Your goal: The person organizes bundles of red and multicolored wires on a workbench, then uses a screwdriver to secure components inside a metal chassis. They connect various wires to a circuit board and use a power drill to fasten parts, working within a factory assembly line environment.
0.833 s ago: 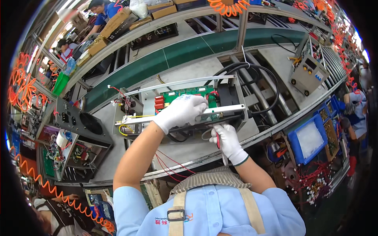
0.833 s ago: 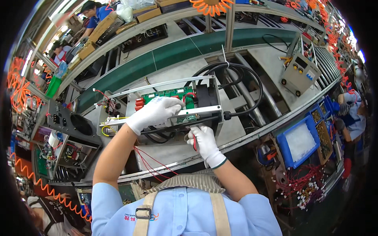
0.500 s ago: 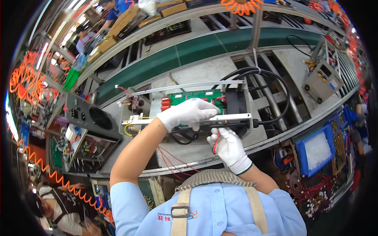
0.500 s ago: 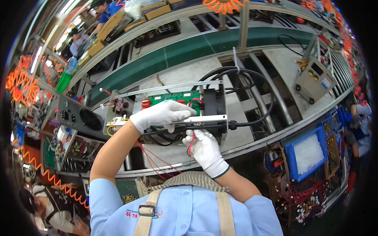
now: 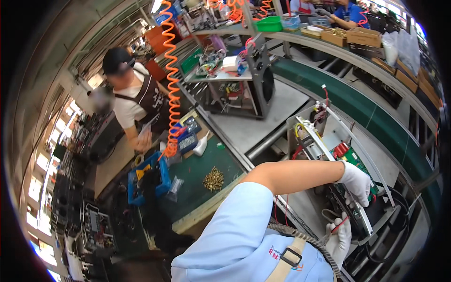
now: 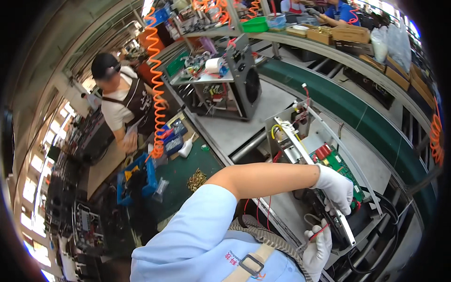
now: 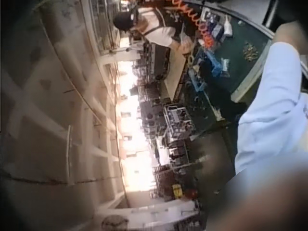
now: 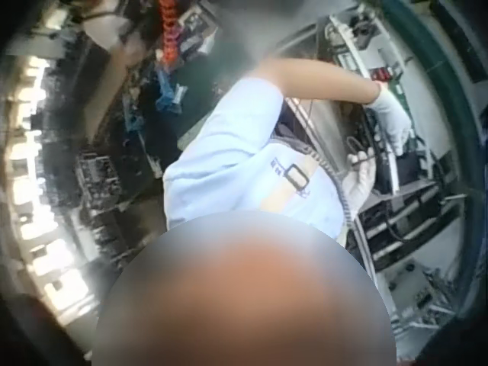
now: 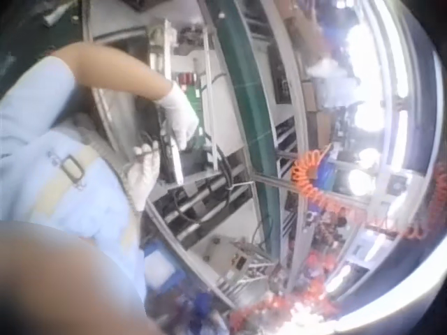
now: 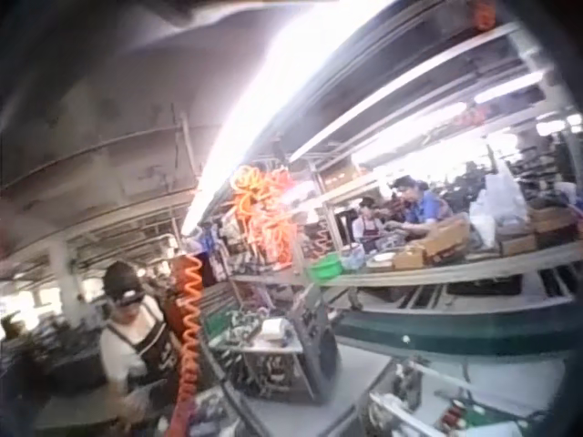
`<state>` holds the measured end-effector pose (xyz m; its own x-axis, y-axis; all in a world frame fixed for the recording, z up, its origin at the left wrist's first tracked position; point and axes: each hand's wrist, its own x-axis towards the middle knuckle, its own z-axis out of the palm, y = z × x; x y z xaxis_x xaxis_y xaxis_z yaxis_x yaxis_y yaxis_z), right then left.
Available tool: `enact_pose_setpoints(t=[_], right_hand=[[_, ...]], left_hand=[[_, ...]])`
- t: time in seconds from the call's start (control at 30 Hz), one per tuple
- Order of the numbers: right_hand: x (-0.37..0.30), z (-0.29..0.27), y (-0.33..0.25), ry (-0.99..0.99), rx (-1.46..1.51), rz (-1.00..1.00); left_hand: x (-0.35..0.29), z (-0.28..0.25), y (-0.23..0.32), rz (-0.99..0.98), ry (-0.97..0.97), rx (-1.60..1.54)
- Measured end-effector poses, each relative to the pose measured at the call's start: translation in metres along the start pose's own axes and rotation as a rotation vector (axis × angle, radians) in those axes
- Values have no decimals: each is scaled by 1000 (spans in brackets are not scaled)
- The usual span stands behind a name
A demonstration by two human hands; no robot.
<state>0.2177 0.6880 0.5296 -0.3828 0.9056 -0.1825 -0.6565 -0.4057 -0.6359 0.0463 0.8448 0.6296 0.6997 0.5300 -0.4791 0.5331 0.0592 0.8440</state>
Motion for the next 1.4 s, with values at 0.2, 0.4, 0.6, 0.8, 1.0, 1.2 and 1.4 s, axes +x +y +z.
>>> enact_pose_setpoints(t=[0.2,0.4,0.6,0.8,1.0,1.2,1.4], right_hand=[[8,-3,13,38,-8,-80],[-13,-50,11,44,-470,48],[-21,49,-1,281,-1218,-283],[-39,101,-97,58,-1216,-763],[84,220,-134,-398,-748,-575],[116,226,-142,-426,-1199,-101],[136,159,-105,-465,-1113,347]], left_hand=[[14,12,-18,385,451,284],[67,-25,-12,361,980,303],[-19,-129,-2,112,1313,829],[-140,-164,99,824,1039,-117],[-243,-20,169,509,963,159],[-229,-84,48,527,1349,330],[-220,-91,-36,268,1370,150]])
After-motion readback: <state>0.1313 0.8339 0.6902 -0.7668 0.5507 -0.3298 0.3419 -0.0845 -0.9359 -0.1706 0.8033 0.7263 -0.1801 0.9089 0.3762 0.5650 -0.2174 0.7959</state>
